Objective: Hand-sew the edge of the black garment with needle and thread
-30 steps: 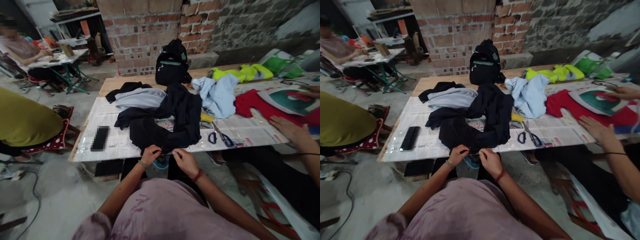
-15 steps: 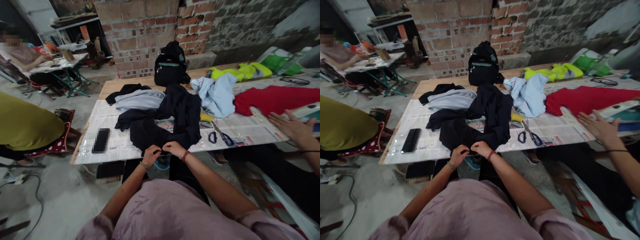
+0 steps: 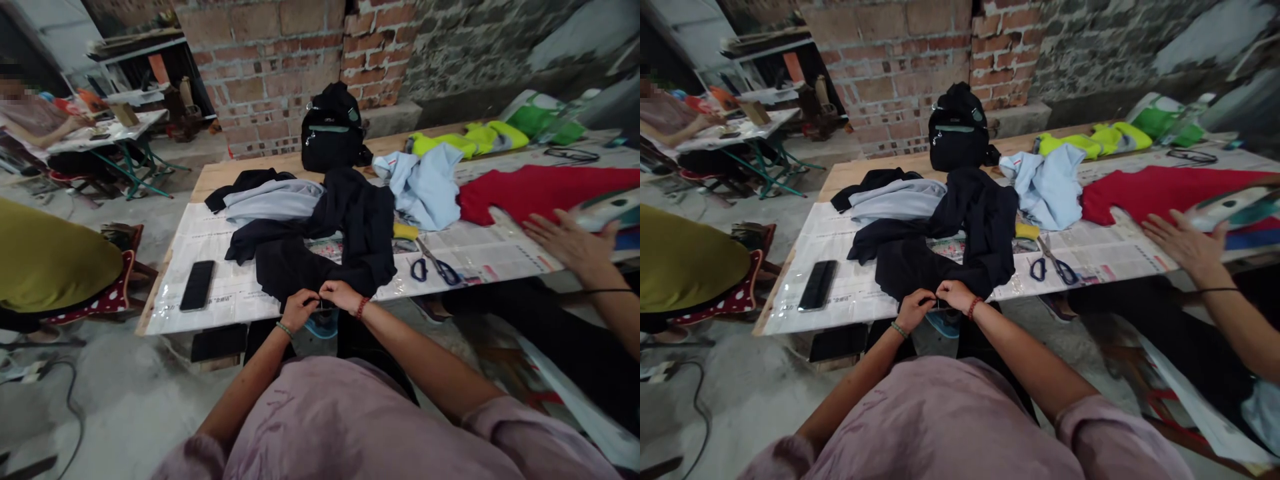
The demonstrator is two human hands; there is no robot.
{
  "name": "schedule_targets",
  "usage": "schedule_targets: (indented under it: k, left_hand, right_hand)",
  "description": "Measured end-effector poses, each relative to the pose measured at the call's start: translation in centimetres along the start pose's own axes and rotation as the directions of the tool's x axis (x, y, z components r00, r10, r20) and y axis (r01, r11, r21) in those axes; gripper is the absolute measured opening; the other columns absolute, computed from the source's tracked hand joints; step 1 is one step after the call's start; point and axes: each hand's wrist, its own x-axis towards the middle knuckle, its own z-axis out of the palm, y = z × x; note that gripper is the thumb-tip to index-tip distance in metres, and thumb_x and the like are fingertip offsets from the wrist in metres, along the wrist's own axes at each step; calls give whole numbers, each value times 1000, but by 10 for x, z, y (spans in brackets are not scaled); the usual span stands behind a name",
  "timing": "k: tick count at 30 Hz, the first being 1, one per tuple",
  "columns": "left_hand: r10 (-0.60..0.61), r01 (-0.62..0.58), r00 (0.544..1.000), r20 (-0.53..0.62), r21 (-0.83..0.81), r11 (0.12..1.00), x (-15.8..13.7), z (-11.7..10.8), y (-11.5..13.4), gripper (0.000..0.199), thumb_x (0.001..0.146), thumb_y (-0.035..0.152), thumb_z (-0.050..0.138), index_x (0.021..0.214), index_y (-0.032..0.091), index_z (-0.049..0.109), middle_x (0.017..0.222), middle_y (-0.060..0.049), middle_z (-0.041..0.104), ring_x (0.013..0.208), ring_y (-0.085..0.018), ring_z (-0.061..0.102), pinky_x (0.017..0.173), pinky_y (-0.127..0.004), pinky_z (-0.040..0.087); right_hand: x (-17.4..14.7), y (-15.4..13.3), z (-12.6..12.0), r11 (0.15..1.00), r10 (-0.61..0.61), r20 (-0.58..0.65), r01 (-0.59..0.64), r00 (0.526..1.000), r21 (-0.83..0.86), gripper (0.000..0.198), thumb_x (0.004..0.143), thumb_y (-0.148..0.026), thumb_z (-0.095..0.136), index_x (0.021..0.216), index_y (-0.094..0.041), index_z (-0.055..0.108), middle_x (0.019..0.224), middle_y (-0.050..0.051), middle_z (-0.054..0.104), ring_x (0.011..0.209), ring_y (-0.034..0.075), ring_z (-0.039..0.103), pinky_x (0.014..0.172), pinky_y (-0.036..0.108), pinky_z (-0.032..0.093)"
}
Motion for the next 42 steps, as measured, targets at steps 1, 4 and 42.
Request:
schedule_targets:
  k: [1, 4, 42]
  left_hand:
    - [-15, 15, 1000, 9, -2, 1000, 1, 0, -1, 10, 72, 15, 56, 78, 19, 63, 78, 0, 63, 75, -11, 57, 72, -23, 44]
    - [-41, 41, 998, 38, -10, 999, 2, -2, -3, 9, 72, 17, 56, 78, 18, 62, 79, 0, 63, 75, -11, 56, 71, -23, 44]
    - [-37, 37, 999, 23, -31, 999, 3, -3, -6, 10, 71, 14, 55, 77, 19, 62, 78, 1, 62, 74, -11, 56, 71, -23, 44]
  right_hand:
    - [0, -1, 1, 1000, 18, 2, -18, 1000, 26, 5, 63, -17, 56, 59, -13, 58, 46, -7, 48, 44, 5, 40, 44, 16, 30]
    - [3, -2, 1, 989, 84, 13, -85, 996, 118, 5, 63, -14, 56, 58, -13, 54, 43, -7, 47, 40, 4, 41, 41, 16, 29]
    - [-2, 2, -4, 894, 102, 105, -138, 989, 426, 11, 64, -14, 60, 72, -13, 52, 56, -2, 60, 37, 6, 52, 30, 13, 23]
